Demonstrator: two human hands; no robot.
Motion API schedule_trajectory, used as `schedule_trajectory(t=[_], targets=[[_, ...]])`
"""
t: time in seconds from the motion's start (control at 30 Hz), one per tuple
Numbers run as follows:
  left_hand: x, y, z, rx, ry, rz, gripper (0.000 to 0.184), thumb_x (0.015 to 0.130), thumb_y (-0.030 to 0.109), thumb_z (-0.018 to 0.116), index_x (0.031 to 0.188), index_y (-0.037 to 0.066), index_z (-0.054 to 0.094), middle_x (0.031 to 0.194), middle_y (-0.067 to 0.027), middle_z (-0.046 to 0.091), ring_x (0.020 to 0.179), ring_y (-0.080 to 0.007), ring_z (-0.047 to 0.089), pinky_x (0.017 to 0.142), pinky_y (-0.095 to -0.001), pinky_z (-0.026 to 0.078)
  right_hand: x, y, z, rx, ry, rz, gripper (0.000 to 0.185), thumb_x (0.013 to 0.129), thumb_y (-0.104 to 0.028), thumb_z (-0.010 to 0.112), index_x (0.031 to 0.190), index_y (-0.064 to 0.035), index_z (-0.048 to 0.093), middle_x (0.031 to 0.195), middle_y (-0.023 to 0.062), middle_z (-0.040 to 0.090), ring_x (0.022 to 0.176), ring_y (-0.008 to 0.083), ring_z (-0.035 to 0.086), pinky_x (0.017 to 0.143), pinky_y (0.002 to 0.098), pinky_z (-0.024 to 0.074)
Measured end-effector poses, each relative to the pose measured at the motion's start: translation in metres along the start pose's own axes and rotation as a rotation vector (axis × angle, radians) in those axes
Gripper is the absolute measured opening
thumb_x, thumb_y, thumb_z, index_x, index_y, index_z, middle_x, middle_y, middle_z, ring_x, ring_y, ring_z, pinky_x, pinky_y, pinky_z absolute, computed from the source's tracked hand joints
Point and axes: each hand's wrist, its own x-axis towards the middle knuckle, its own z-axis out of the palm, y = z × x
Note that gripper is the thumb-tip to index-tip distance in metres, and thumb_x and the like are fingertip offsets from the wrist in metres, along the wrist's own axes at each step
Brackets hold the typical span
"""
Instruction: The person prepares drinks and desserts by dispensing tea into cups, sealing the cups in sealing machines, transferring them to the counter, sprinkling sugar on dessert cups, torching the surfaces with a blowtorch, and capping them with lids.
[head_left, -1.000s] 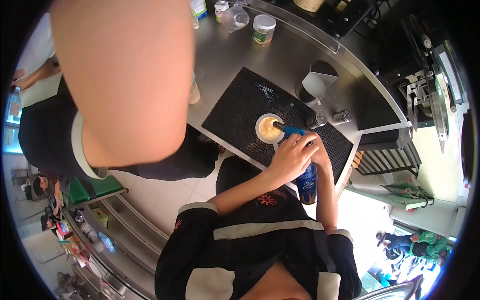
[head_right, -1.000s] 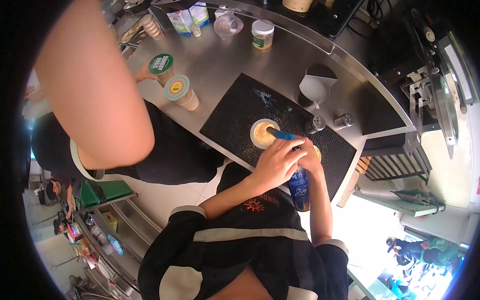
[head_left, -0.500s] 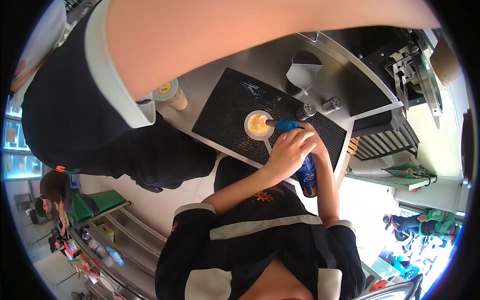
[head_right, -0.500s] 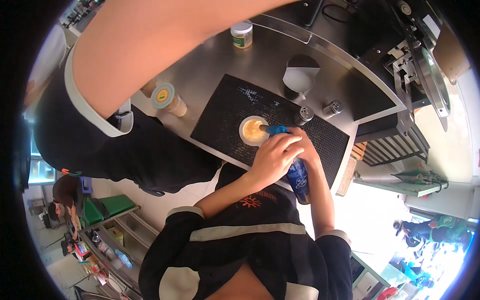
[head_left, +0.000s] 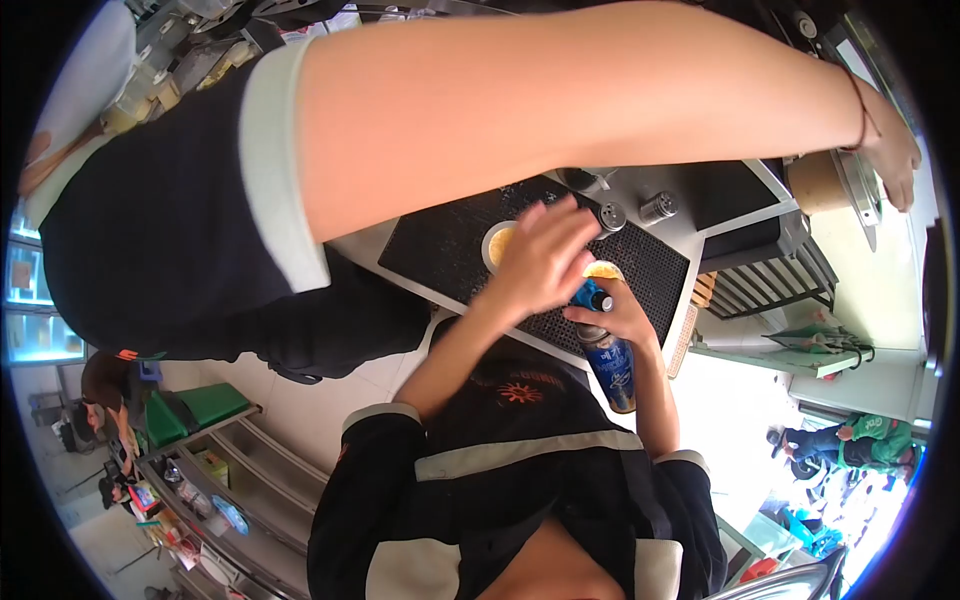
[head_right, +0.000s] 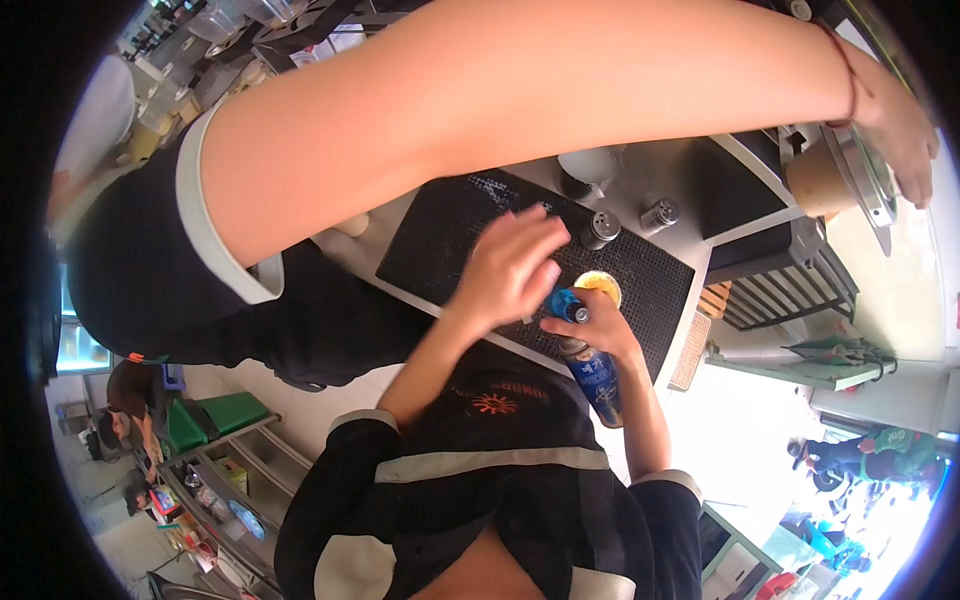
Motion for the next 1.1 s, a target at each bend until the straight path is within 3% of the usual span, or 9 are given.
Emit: schedule_trajectory(t=[0.13, 0.2, 0.33, 0.4, 0.47, 0.5, 0.53, 0.6, 1.1], targets=[[0.013, -0.033, -0.02, 0.087, -0.094, -0.064, 0.035, 0.077, 0.014, 0.053, 0.11, 0.004, 0.051, 0.112, -0.0114, 0.053, 0.108, -0.0305, 0.047, 0.092, -0.0429, 0.034, -0.003, -0.008, 0.002, -0.035, 0.054, -0.035, 0.047, 0.06, -0.039, 0.072, 0.083, 0.0007, 0.061, 0.07, 0.0111, 0.06, 0.068, 0.0213, 0.057, 0.067, 0.0315, 0.0433], [0.017, -0.034, -0.033, 0.181, -0.05, 0.024, 0.036, 0.079, 0.017, 0.052, 0.113, 0.006, 0.051, 0.115, -0.012, 0.051, 0.11, -0.0288, 0.045, 0.093, -0.0395, 0.033, -0.001, -0.008, 0.003, -0.073, 0.071, -0.049, 0.048, 0.061, -0.04, 0.071, 0.083, 0.0005, 0.061, 0.07, 0.0115, 0.059, 0.067, 0.0219, 0.057, 0.066, 0.0314, 0.0437], [0.006, -0.01, -0.046, 0.093, 0.086, 0.008, 0.03, 0.077, 0.013, 0.054, 0.106, 0.006, 0.055, 0.106, -0.0087, 0.056, 0.104, -0.027, 0.05, 0.091, -0.039, 0.037, 0.0, -0.007, 0.007, -0.068, 0.117, -0.073, 0.049, 0.06, -0.041, 0.071, 0.085, 0.0004, 0.061, 0.07, 0.013, 0.06, 0.067, 0.0232, 0.058, 0.066, 0.0315, 0.0441], [-0.008, -0.001, -0.031, -0.142, 0.127, -0.099, 0.024, 0.074, 0.01, 0.056, 0.098, 0.006, 0.059, 0.102, -0.0072, 0.058, 0.1, -0.026, 0.053, 0.087, -0.0391, 0.04, 0.001, -0.006, 0.006, -0.061, 0.148, -0.077, 0.05, 0.06, -0.041, 0.071, 0.086, 0.0002, 0.061, 0.07, 0.0133, 0.06, 0.068, 0.0234, 0.058, 0.066, 0.0317, 0.0441], [-0.019, 0.02, -0.012, -0.21, 0.041, -0.094, 0.019, 0.072, 0.008, 0.058, 0.091, 0.006, 0.061, 0.098, -0.0064, 0.06, 0.097, -0.0238, 0.055, 0.084, -0.0365, 0.042, 0.001, -0.007, 0.006, 0.047, 0.062, -0.067, 0.045, 0.061, -0.036, 0.071, 0.086, 0.0003, 0.061, 0.073, 0.015, 0.061, 0.07, 0.0251, 0.059, 0.066, 0.0323, 0.0445], [-0.02, 0.028, -0.004, -0.195, 0.013, -0.014, 0.019, 0.071, 0.007, 0.059, 0.09, 0.005, 0.061, 0.097, -0.0071, 0.06, 0.096, -0.0238, 0.056, 0.083, -0.0356, 0.044, 0.009, 0.011, 0.018, -0.119, 0.188, -0.209, 0.036, 0.062, -0.025, 0.068, 0.087, 0.0001, 0.06, 0.078, 0.0151, 0.062, 0.075, 0.0276, 0.06, 0.067, 0.0326, 0.0451], [-0.021, 0.035, 0.003, -0.179, -0.012, 0.063, 0.02, 0.07, 0.006, 0.06, 0.09, 0.005, 0.061, 0.096, -0.0078, 0.06, 0.094, -0.0238, 0.057, 0.081, -0.0346, 0.045, 0.01, 0.026, 0.022, -0.123, 0.179, -0.209, 0.036, 0.062, -0.025, 0.068, 0.087, 0.0001, 0.06, 0.078, 0.0151, 0.062, 0.075, 0.0276, 0.06, 0.067, 0.0326, 0.0451], [-0.03, 0.04, 0.022, -0.146, -0.066, 0.061, 0.022, 0.067, 0.007, 0.062, 0.089, 0.006, 0.061, 0.098, -0.0066, 0.059, 0.096, -0.0221, 0.055, 0.082, -0.0338, 0.045, 0.01, 0.028, 0.025, 0.044, 0.194, -0.397, 0.028, 0.063, -0.016, 0.062, 0.086, -0.0003, 0.06, 0.08, 0.0147, 0.062, 0.079, 0.0296, 0.059, 0.067, 0.0336, 0.0457], [-0.038, 0.037, 0.035, -0.131, -0.064, 0.024, 0.032, 0.06, 0.002, 0.063, 0.091, 0.003, 0.058, 0.101, -0.0084, 0.056, 0.098, -0.023, 0.054, 0.086, -0.0334, 0.045, 0.018, 0.032, 0.018, 0.23, 0.076, -0.349, 0.022, 0.063, -0.007, 0.06, 0.083, 0.0016, 0.057, 0.08, 0.012, 0.061, 0.076, 0.0224, 0.059, 0.067, 0.0306, 0.045]])
